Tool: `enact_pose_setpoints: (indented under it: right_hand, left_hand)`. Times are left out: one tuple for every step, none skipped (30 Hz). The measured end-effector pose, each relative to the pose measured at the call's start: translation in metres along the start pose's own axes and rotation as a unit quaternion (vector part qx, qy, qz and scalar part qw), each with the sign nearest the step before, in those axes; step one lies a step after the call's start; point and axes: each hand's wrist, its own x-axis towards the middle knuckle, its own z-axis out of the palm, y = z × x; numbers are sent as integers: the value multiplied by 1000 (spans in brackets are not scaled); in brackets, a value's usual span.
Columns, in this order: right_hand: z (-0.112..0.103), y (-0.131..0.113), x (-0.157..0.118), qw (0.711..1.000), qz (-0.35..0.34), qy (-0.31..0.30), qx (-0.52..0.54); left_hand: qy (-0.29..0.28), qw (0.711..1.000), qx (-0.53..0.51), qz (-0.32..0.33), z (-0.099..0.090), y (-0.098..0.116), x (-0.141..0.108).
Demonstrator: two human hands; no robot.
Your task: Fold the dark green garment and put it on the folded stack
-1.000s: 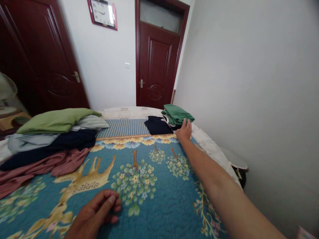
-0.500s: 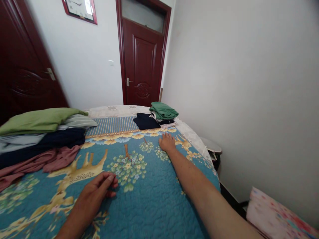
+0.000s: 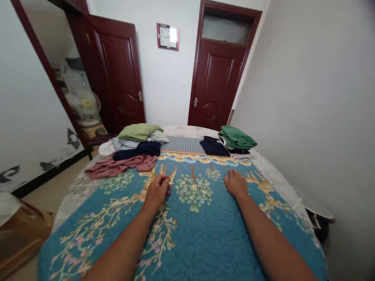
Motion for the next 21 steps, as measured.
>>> enact_pose_setpoints:
  right_hand:
    - [1, 1, 0, 1000, -10, 0, 1]
    - [2, 2, 0, 1000, -20, 4, 3]
    - [3, 3, 1, 999, -30, 11, 5]
    - [4, 4, 2, 999, -40, 19, 8]
    - [6, 4, 2, 998, -48, 28, 12]
    - [7, 5, 3, 998, -55, 37, 14]
    - [8, 6, 5, 997, -61, 44, 16]
    - [10, 6, 6, 996, -69, 49, 18]
    - [11, 6, 7, 995, -77, 53, 19]
    - [12, 7, 8, 995, -84, 56, 20]
    - [13, 8, 9, 994, -91, 59, 21]
    - [14, 8, 10, 993, -95, 62, 22]
    - [15, 9, 10, 993, -96, 66, 24]
    - [16, 10, 11, 992, -97, 70, 26]
    - [17, 10, 11, 992, -99, 75, 29]
    - [19, 11, 11, 991, -102, 79, 30]
    - [20, 12, 11, 991, -105, 83, 31]
    - [22, 13, 12, 990, -108, 86, 31]
    - [23, 13, 12, 989, -111, 88, 30]
    - [25, 14, 12, 989, -114, 90, 28]
    - [26, 14, 13, 989, -117, 92, 25]
  left_hand:
    - [18, 1000, 1, 0, -5, -2, 4]
    - [34, 999, 0, 0, -10, -4, 8]
    - [50, 999, -3, 2, -15, -6, 13]
    - [67, 998, -5, 7, -20, -8, 17]
    - [82, 997, -5, 12, -25, -8, 22]
    - [97, 995, -5, 18, -30, -8, 28]
    - [112, 993, -7, 23, -35, -8, 34]
    - [123, 992, -9, 28, -40, -6, 41]
    - [130, 991, -12, 32, -44, -4, 49]
    - [135, 990, -18, 36, -49, -1, 58]
    - [138, 989, -34, 36, -53, 3, 67]
    - [141, 988, -57, 31, -57, 8, 77]
    - [143, 986, -83, 22, -60, 13, 87]
    - [146, 983, -111, 10, -64, 18, 97]
    - [148, 979, -138, -2, -67, 23, 107]
    - [148, 976, -159, -13, -70, 28, 116]
    - [146, 974, -175, -21, -73, 33, 126]
    - [141, 971, -189, -28, -76, 38, 136]
    - [132, 969, -207, -37, -79, 43, 146]
    - [121, 965, -227, -47, -81, 48, 155]
    - [108, 961, -248, -57, -84, 53, 165]
